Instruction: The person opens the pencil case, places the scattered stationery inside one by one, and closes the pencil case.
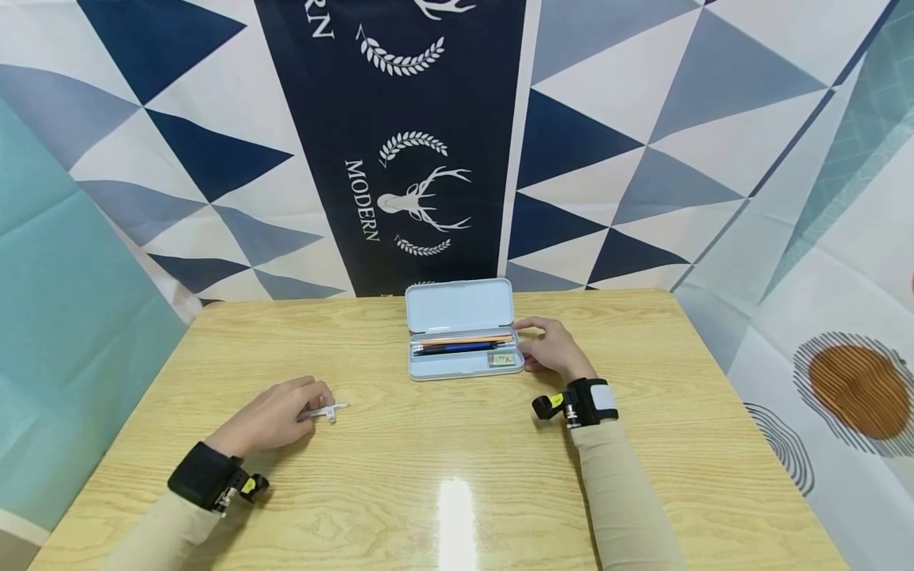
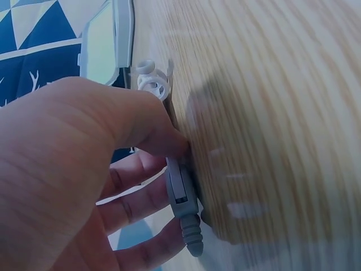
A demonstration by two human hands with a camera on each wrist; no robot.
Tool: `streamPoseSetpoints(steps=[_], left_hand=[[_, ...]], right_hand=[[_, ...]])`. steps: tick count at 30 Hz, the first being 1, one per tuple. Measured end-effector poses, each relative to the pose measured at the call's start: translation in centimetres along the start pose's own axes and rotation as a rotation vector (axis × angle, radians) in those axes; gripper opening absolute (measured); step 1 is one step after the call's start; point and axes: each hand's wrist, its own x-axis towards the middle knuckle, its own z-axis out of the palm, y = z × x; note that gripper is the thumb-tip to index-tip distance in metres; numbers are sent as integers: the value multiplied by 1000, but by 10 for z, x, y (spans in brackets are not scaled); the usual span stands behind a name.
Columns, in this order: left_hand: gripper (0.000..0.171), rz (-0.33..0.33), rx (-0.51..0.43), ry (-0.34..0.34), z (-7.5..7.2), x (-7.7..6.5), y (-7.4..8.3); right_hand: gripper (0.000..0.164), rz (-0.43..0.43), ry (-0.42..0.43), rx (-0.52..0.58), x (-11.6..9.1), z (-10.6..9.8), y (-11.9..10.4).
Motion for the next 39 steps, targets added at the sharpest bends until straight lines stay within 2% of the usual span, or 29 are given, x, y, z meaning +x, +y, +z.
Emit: streamPoseSetpoints(steps=[14,28,39], left_hand=[[30,3,24,9,-5,3,5],[33,28,75,66,-23,11,10],[31,27,106,139,-21,14,12]], right_hand=[[44,0,1,6,0,0,0],[44,4,8,3,-1,1,-1],[43,11,5,3,-1,0,-2]])
